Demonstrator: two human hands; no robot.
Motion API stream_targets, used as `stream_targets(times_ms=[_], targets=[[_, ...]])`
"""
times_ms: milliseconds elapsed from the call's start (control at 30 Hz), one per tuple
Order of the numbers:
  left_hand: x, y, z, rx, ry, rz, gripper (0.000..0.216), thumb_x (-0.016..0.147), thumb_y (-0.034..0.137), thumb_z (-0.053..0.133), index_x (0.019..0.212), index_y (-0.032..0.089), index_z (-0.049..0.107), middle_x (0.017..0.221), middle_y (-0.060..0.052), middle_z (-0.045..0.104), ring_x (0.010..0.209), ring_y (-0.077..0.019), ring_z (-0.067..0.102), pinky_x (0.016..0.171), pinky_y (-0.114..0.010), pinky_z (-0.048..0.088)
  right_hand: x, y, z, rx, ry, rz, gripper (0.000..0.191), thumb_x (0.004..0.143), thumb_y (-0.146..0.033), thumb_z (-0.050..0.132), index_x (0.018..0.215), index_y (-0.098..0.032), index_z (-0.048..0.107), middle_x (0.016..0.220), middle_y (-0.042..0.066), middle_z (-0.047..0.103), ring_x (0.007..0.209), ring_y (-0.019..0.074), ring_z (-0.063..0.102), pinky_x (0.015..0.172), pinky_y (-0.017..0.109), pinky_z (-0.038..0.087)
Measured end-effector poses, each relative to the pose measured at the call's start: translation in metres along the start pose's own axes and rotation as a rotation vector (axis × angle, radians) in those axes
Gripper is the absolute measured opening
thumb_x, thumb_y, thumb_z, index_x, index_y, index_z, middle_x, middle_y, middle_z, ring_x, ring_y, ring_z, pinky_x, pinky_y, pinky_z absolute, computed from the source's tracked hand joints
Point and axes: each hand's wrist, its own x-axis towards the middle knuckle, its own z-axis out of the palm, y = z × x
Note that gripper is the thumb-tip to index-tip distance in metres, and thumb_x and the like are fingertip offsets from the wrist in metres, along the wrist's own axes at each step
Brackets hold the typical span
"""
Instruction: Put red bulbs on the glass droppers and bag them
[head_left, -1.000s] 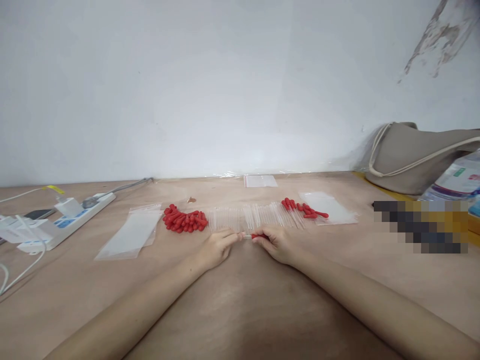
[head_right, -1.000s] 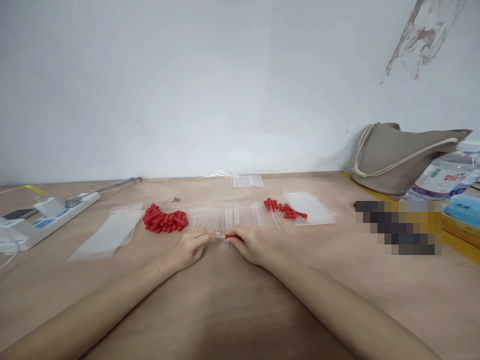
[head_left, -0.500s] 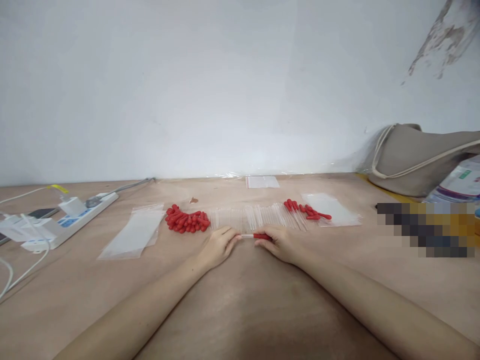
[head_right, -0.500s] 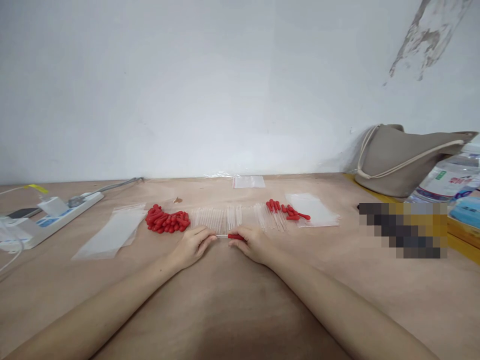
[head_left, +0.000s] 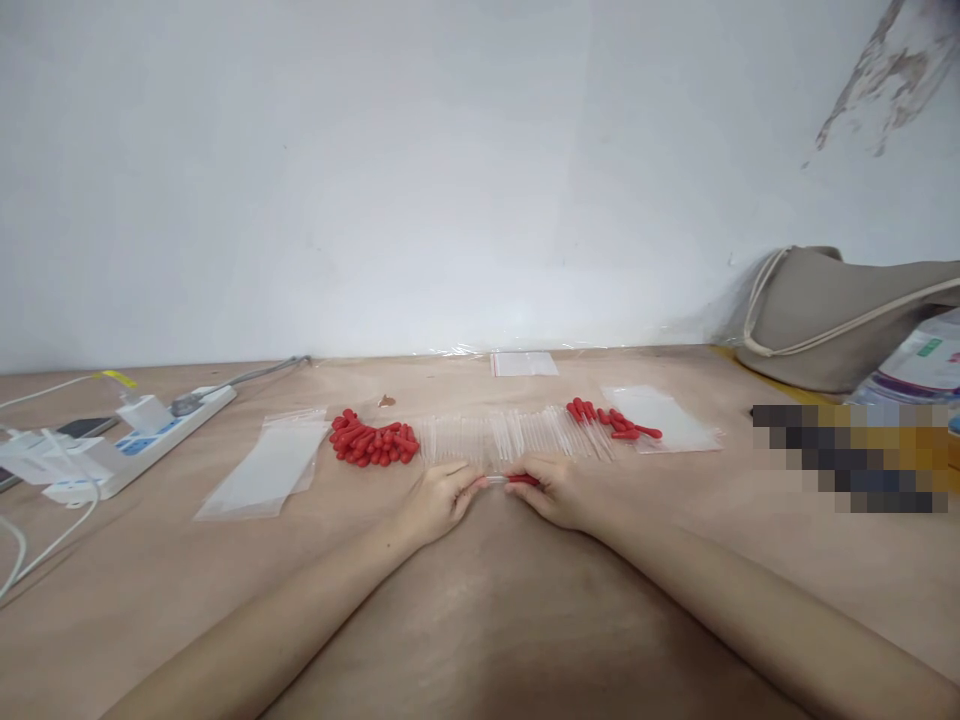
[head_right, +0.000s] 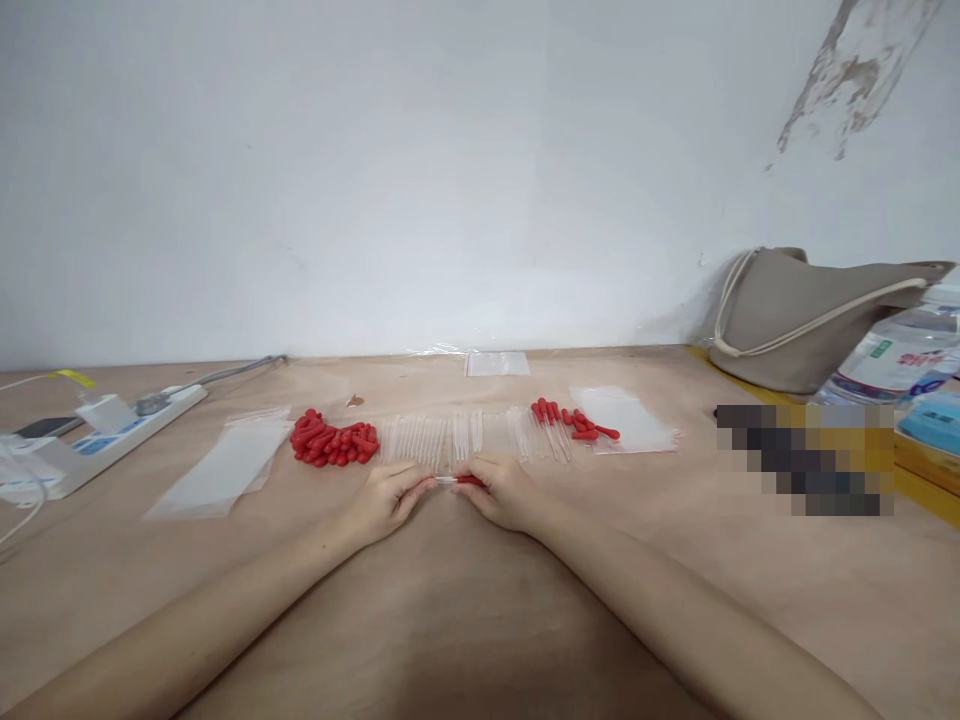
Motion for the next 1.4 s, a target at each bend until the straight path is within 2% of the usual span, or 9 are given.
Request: stream_targets(times_ms=[233,567,700,867,1033,1167,1400], targets=[[-0.001,0.0,0.002,-0.035,-0.012,-0.011,0.024,0.088,0.024,0.037,0.08,0.015,0.057,0.061,0.0,0.047,0.056,-0.0105,0.045,0.054,-0.022,0.036,0.0,0.0,0.003,0.037,0.015,0.036,0.014,0.08,-0.028,0.049,0.082,-0.017,0.059,0.072,0.004,0.062,0.066,0.0121,0.057,0.06,0.023,0.046],[0.002,0.002,0.0,-0.055,-0.024,-0.027,0.026,0.088,0.024,0.037,0.075,0.014,0.057,0.058,0.0,0.046,0.054,-0.0104,0.044,0.053,-0.021,0.036,0.002,0.002,0.004,0.091,-0.037,0.099,0.014,0.078,-0.027,0.052,0.083,-0.017,0.061,0.075,0.003,0.064,0.068,0.012,0.058,0.063,0.023,0.046],[0.003,0.002,-0.004,-0.117,-0.05,-0.069,0.027,0.088,0.025,0.037,0.076,0.015,0.059,0.061,0.0,0.051,0.057,-0.0105,0.048,0.055,-0.02,0.037,0.002,0.006,0.004,0.222,-0.072,0.198,0.017,0.074,-0.031,0.057,0.084,-0.019,0.063,0.076,0.002,0.065,0.069,0.0127,0.059,0.065,0.025,0.047],[0.004,0.002,-0.007,-0.137,-0.055,-0.098,0.029,0.088,0.027,0.037,0.073,0.015,0.058,0.06,0.0,0.052,0.057,-0.0104,0.048,0.054,-0.02,0.037,0.0,0.008,0.005,0.499,-0.061,0.413,0.029,0.066,-0.033,0.066,0.091,-0.019,0.061,0.083,0.002,0.066,0.078,0.0148,0.061,0.073,0.029,0.048],[0.003,0.005,-0.007,-0.137,-0.046,-0.083,0.028,0.089,0.026,0.037,0.074,0.015,0.058,0.059,0.001,0.049,0.055,-0.0097,0.046,0.053,-0.019,0.036,0.0,0.005,0.006,0.725,-0.041,0.543,0.026,0.063,-0.036,0.067,0.078,-0.017,0.059,0.072,0.001,0.065,0.066,0.0117,0.06,0.065,0.027,0.048],[0.003,0.005,-0.004,-0.103,-0.019,-0.047,0.026,0.088,0.025,0.037,0.075,0.015,0.058,0.057,0.001,0.045,0.053,-0.0095,0.043,0.051,-0.02,0.035,0.002,0.004,0.008,0.81,-0.015,0.575,0.027,0.056,-0.034,0.071,0.071,-0.017,0.058,0.065,-0.002,0.062,0.06,0.0098,0.057,0.061,0.025,0.047],[0.002,0.002,-0.001,-0.115,-0.021,-0.023,0.024,0.088,0.024,0.038,0.077,0.014,0.057,0.059,0.001,0.046,0.054,-0.0097,0.044,0.053,-0.02,0.036,0.001,0.009,0.009,0.825,-0.027,0.577,0.028,0.054,-0.033,0.073,0.072,-0.016,0.06,0.066,-0.002,0.062,0.06,0.0096,0.056,0.06,0.024,0.045]])
